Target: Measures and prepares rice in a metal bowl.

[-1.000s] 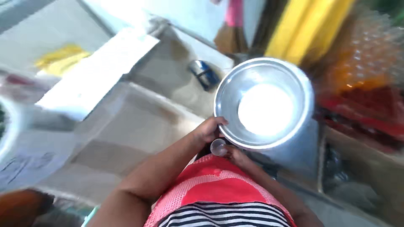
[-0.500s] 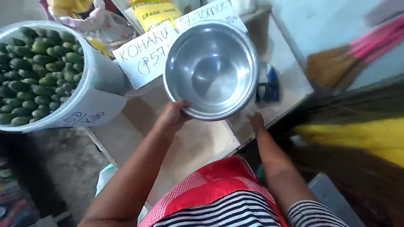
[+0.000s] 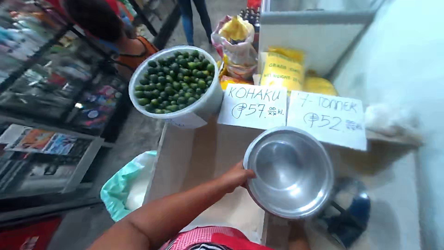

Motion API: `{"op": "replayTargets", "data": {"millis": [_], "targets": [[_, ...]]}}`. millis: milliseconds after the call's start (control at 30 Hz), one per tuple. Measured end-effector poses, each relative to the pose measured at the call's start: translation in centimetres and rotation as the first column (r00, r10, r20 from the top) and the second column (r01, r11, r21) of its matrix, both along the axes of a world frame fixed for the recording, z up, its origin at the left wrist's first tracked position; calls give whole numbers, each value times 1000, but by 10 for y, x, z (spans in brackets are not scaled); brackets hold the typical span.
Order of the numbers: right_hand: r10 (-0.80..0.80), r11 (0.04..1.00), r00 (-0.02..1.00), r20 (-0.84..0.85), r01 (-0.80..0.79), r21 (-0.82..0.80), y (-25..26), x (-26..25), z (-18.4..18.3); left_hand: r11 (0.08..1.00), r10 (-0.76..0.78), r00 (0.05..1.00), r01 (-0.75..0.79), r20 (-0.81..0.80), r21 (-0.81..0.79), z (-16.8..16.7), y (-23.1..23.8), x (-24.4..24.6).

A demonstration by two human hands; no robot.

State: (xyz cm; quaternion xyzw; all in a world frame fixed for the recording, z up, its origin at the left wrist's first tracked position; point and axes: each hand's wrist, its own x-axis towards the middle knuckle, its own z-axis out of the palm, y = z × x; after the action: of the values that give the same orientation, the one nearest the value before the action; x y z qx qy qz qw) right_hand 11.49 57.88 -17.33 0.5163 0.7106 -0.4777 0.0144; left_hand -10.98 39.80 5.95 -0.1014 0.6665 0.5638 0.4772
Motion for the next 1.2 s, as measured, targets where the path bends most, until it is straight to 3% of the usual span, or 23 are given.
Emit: {"op": "replayTargets", "data": {"millis": [33,67,200,400,500,567,867,967,1067,1200], "targets": [[-33,950,988,151,78,-302,13,-20,42,1000,-4,1000,4,-6,-8,0,2,-1],[-140,891,965,222,221,-398,18,-32,54,1000,-2,1000,2,-8,-16,1,3,-2],[-457,762,890,13,398,-510,31,-2,-18,996,27,998,-31,-57,-79,1,2,-2],[-765,486,639,-74,499,-717,56,-2,-6,991,40,987,-58,-154,-117,-11,-14,3],[-827,423,550,-114,475,-771,64,-2,-1,989,70,987,-88,-146,-120,-11,-17,5],[-829,442,533,-172,433,-786,70,-2,5,987,88,986,-105,-141,-122,-10,-16,6],[-643,676,666,-378,262,-689,93,-13,70,990,121,955,-136,-269,-39,-26,-23,8],[-659,676,637,-400,269,-685,99,-16,87,993,115,944,-118,-310,10,-32,-24,8],[-745,614,561,-361,363,-701,104,-25,101,993,114,938,-110,-328,31,-30,-23,6],[-757,630,494,-426,383,-676,103,-27,122,991,132,947,-130,-293,29,-17,-20,12]]}}
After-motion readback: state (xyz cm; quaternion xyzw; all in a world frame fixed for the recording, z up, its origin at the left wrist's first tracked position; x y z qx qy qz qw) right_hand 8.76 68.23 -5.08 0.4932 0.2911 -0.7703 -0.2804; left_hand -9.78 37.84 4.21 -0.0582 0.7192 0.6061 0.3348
